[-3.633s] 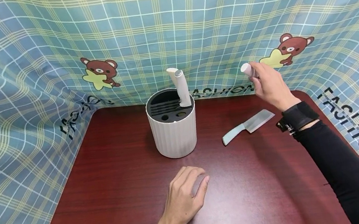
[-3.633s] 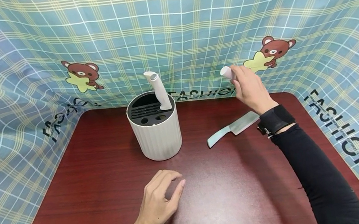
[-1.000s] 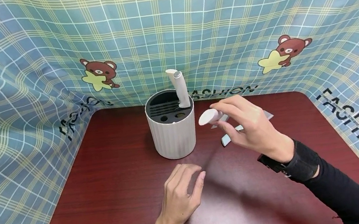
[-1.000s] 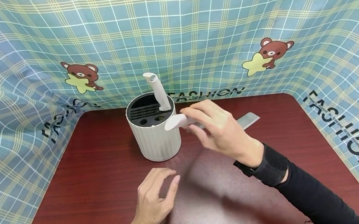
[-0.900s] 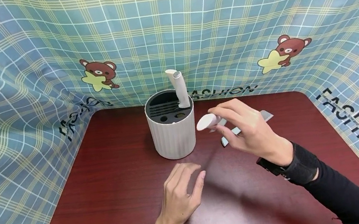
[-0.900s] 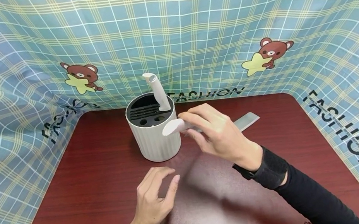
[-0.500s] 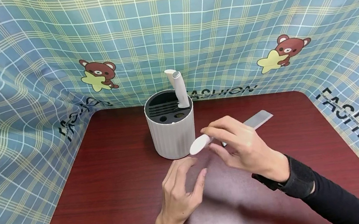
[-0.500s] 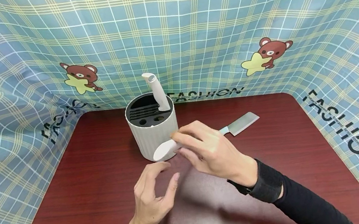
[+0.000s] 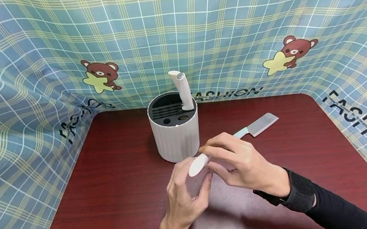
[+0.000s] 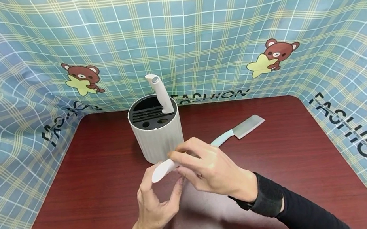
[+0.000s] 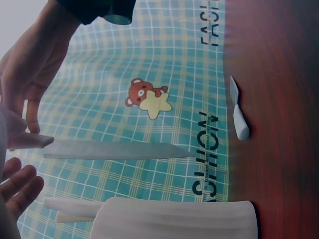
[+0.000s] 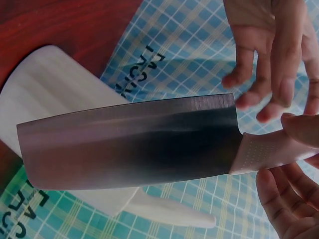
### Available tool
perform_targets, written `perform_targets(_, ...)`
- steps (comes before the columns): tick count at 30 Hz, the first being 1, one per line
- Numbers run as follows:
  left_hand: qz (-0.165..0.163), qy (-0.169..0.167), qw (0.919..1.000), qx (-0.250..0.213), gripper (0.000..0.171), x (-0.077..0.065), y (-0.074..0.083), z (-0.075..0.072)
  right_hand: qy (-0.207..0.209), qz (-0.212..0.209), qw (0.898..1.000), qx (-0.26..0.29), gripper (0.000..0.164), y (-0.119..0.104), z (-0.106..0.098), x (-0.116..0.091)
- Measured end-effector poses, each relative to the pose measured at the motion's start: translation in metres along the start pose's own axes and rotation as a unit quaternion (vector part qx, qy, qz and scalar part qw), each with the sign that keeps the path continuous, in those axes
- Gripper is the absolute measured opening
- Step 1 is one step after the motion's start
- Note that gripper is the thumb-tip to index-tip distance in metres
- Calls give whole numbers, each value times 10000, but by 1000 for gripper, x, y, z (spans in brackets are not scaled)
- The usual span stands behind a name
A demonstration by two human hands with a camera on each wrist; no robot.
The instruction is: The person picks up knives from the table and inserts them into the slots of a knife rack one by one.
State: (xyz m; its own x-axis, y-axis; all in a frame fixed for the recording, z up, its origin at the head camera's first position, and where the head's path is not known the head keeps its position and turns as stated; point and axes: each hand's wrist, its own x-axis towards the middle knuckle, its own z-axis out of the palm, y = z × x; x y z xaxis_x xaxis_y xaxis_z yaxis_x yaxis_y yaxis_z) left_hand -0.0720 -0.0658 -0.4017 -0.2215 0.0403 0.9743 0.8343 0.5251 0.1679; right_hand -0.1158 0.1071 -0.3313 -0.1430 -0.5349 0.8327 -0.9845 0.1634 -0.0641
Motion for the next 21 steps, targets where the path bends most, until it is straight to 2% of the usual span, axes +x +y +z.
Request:
perform_targets(7,36,144,9999,65,37,-3,0,1,-1,-89,9999,50,20,-6,7,-1)
perform_targets(14,-83,201,9997,70,26,-6,3,1,155,-70,9998,99,18,-11,13,-3)
perform_targets(21,363,408,9982,250,26,-4,4,2,341,32,9993,173,19,-17,19,-7)
